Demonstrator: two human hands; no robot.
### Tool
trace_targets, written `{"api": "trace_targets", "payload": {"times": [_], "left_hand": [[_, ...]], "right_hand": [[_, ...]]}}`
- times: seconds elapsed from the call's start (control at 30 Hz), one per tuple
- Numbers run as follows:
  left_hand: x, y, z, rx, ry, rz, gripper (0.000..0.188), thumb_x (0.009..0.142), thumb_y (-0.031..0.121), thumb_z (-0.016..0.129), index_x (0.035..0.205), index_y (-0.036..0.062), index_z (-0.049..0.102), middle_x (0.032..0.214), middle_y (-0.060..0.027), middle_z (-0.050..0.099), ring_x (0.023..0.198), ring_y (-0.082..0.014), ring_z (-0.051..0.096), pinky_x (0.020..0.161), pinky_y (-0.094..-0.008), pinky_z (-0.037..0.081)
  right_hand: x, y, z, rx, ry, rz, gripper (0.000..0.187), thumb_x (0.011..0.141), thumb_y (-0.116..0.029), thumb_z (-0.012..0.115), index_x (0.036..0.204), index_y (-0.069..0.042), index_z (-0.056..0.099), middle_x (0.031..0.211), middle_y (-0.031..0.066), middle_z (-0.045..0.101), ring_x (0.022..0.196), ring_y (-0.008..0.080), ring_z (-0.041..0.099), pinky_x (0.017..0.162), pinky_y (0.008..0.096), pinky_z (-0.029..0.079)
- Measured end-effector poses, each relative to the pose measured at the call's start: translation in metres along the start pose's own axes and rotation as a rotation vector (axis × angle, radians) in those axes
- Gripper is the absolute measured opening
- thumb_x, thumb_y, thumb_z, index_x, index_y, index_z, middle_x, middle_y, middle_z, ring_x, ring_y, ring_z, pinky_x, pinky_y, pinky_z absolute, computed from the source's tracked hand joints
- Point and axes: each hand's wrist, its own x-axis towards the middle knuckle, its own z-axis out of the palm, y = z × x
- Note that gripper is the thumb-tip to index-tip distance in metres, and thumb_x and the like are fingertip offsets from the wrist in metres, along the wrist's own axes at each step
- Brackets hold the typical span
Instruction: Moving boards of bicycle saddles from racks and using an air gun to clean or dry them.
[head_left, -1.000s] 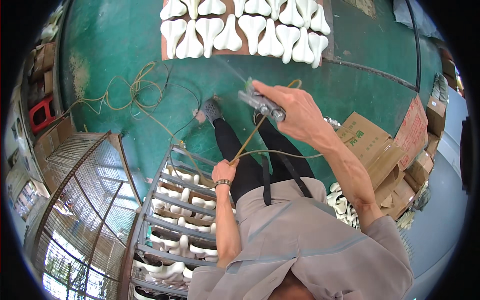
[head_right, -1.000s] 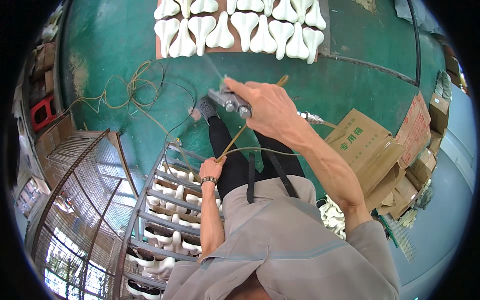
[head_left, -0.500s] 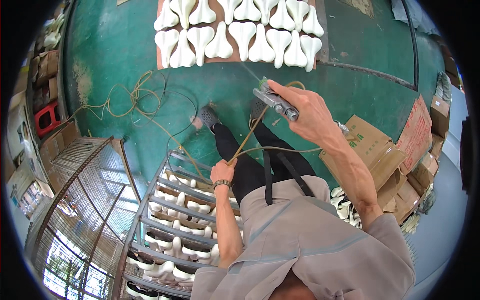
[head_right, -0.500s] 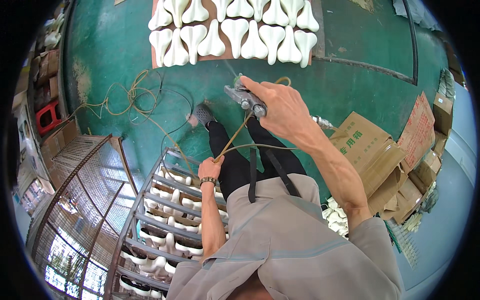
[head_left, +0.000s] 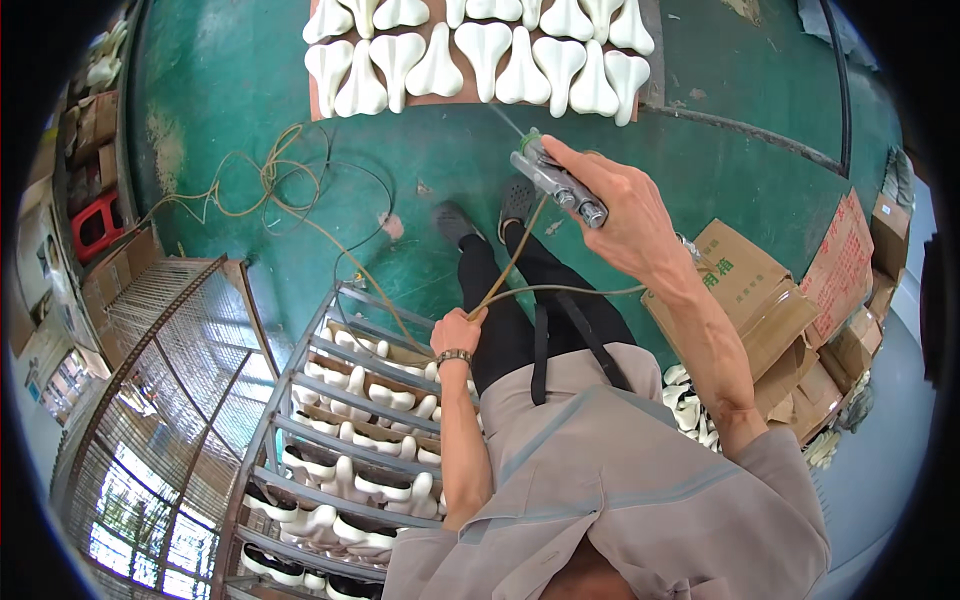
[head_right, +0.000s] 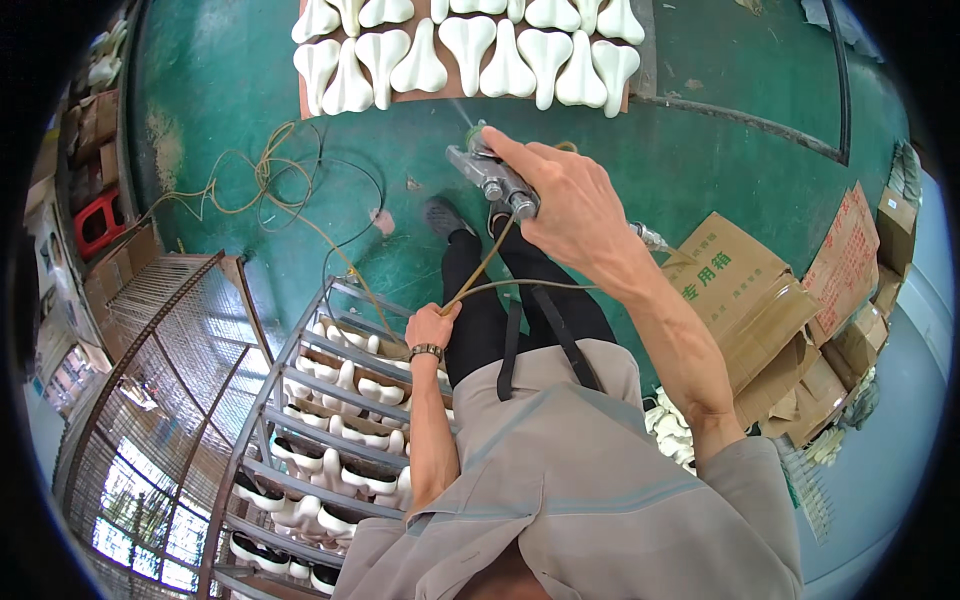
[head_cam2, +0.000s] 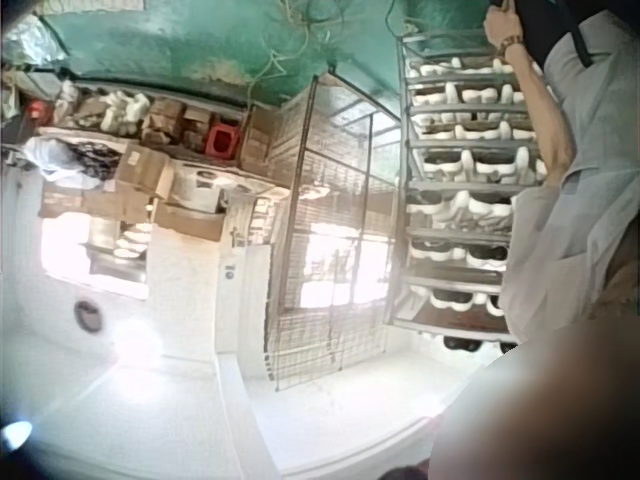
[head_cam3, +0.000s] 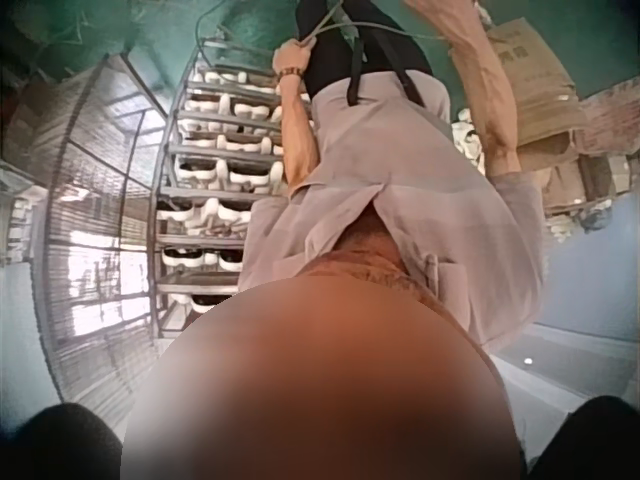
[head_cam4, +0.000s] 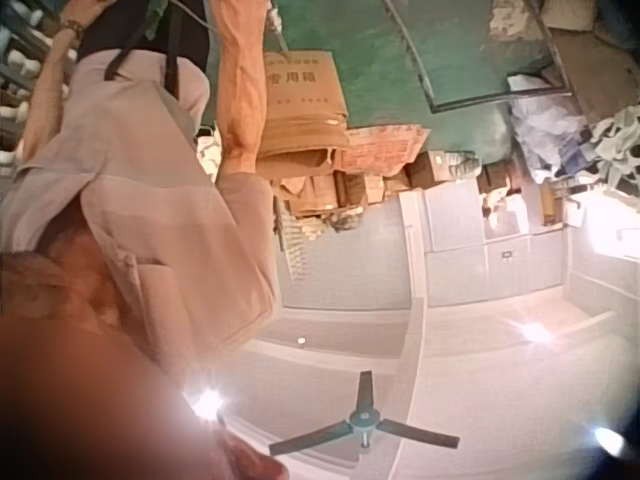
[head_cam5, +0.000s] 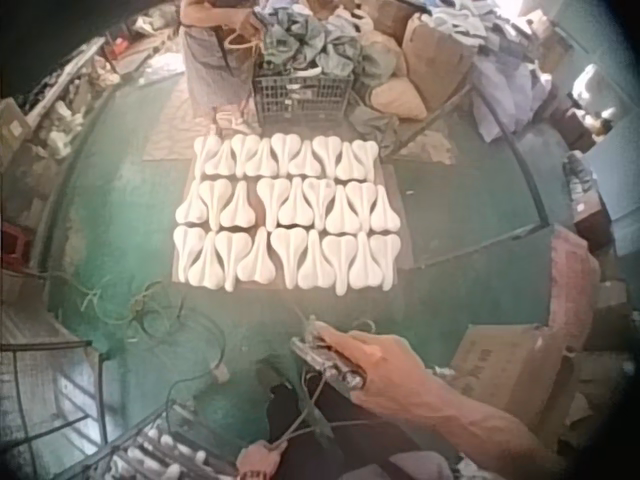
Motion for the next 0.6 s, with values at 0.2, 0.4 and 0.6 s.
{"api": "trace_targets", "payload": {"times": [0.2, 0.4, 0.6], "left_hand": [[0.003, -0.005, -0.008, 0.033, -0.012, 0.045, 0.056, 0.089, 0.064, 0.07, 0.091, 0.0082, 0.077, 0.093, -0.0219, 0.076, 0.096, -0.0446, 0.072, 0.083, -0.0528, 0.055], [0.007, -0.029, -0.015, 0.063, -0.021, 0.09, 0.056, 0.089, 0.064, 0.071, 0.091, 0.0081, 0.076, 0.093, -0.0219, 0.076, 0.095, -0.0451, 0.072, 0.083, -0.0531, 0.055], [0.002, -0.052, -0.016, 0.083, -0.047, 0.136, 0.053, 0.09, 0.061, 0.072, 0.091, 0.0078, 0.076, 0.093, -0.0212, 0.077, 0.096, -0.0433, 0.072, 0.083, -0.052, 0.056]], "right_hand": [[-0.018, -0.013, 0.009, -0.029, -0.025, 0.018, 0.073, 0.078, 0.009, 0.071, 0.147, -0.013, 0.06, 0.115, 0.0166, 0.074, 0.096, 0.0396, 0.069, 0.084, 0.0451, 0.054], [-0.043, -0.027, 0.008, -0.061, -0.062, 0.024, 0.073, 0.078, 0.009, 0.071, 0.147, -0.011, 0.059, 0.119, 0.0176, 0.074, 0.099, 0.0396, 0.07, 0.086, 0.0438, 0.055], [-0.061, -0.028, 0.01, -0.079, 0.168, 0.049, 0.064, 0.082, 0.006, 0.074, 0.144, -0.009, 0.062, 0.121, 0.0204, 0.073, 0.103, 0.0396, 0.071, 0.089, 0.0429, 0.056]]}}
